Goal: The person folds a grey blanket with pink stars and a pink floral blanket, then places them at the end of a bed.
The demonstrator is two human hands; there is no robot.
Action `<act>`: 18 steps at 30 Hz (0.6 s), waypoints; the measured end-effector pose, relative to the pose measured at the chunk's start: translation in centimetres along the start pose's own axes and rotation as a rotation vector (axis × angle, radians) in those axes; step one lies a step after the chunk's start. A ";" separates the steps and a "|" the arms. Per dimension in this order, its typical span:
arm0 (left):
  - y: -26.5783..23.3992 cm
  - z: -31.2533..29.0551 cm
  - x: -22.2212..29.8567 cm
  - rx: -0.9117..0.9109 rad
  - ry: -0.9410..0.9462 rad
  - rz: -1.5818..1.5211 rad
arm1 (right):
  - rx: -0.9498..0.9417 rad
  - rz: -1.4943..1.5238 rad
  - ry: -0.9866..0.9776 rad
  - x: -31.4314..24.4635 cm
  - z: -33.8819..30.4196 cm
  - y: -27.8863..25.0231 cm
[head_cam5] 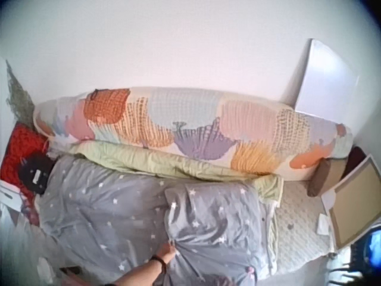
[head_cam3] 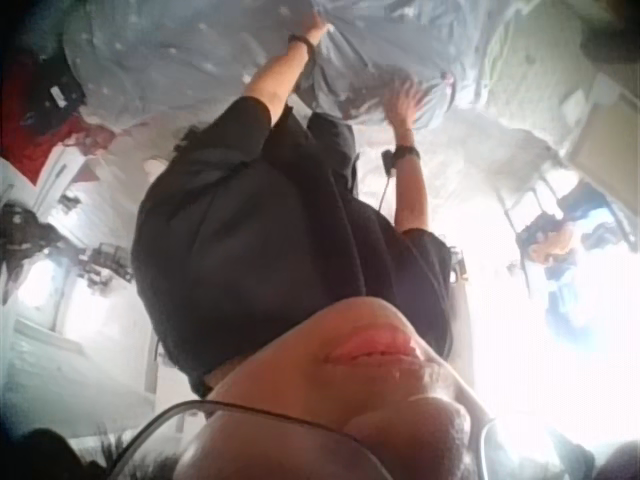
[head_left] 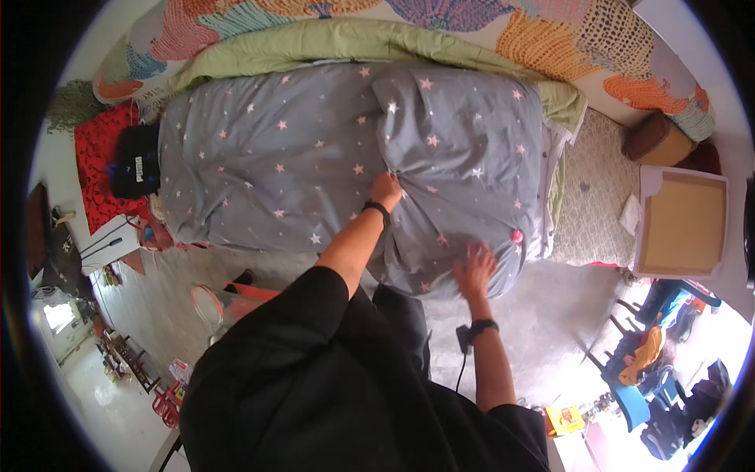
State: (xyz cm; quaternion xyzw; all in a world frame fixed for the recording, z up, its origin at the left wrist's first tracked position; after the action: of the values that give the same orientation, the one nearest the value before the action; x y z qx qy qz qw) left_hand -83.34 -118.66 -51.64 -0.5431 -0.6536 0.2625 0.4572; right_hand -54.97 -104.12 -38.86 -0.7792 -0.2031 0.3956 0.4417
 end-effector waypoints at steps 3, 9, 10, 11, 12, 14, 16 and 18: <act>-0.8 -1.3 1.3 -0.085 0.009 0.006 | 0.179 0.043 0.442 7.9 1.3 -2.2; 0.4 -3.2 -0.3 -0.032 -0.038 -0.374 | 0.168 0.712 0.416 19.7 5.1 -2.1; 0.5 -4.3 -1.9 -0.095 -0.053 -0.423 | 0.044 0.741 0.474 19.1 5.7 -1.5; 0.2 -6.2 -1.3 -0.184 -0.048 -0.484 | 0.200 0.819 0.472 19.0 5.1 -1.8; -1.0 -8.4 1.4 -0.347 0.062 -0.643 | 0.212 0.677 0.539 21.5 4.3 -1.8; 0.5 -9.6 -1.8 -0.335 -0.055 -0.494 | 0.181 0.551 0.557 21.2 6.3 -1.4; 0.5 -10.1 -2.0 -0.314 -0.064 -0.464 | -0.025 0.795 0.556 20.6 7.3 -0.1; -0.6 -9.8 -1.8 -0.295 -0.163 -0.317 | -0.070 0.760 0.624 19.7 7.7 -0.4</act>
State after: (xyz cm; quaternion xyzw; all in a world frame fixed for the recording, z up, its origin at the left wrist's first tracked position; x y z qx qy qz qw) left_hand -74.96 -122.07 -47.32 -0.4717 -0.7967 0.1318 0.3542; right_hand -49.15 -86.75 -49.43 -0.8939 0.2244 0.2695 0.2792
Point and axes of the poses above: each hand's wrist, its own z-axis towards the middle knuckle, its own y-axis out of the palm, x = y × z, the point moved 6 cm from there along z, towards the middle knuckle, and after that the axes turned 11 degrees about z, right-handed, at the moved point
